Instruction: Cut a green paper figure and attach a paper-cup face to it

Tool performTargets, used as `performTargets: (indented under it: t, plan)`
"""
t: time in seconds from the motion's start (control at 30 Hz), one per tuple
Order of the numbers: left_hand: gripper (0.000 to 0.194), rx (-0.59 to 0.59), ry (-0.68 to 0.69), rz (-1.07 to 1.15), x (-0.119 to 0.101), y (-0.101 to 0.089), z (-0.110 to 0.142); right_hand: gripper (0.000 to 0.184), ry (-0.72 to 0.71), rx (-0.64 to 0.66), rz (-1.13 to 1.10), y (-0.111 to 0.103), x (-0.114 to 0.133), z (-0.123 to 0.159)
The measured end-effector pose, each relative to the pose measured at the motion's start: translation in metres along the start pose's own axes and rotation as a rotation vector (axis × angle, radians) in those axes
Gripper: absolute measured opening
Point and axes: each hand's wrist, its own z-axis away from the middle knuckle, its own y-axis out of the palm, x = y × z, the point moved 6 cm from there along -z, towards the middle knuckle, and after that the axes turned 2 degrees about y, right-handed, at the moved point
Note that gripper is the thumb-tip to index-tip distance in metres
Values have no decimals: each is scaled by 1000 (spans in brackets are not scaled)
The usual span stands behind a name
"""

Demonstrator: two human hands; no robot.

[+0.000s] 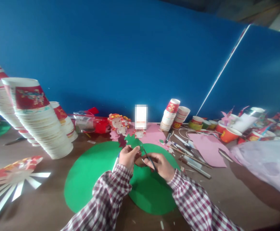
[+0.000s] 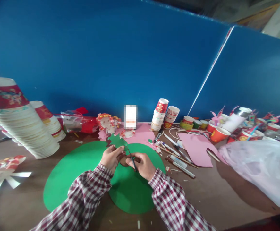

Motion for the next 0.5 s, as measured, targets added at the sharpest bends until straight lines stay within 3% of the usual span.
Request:
performTargets:
  t: [0.5]
  plan:
    - [40,-9,-2,17,5,-2,-2,42,5,-27,-4,0,-5,-2]
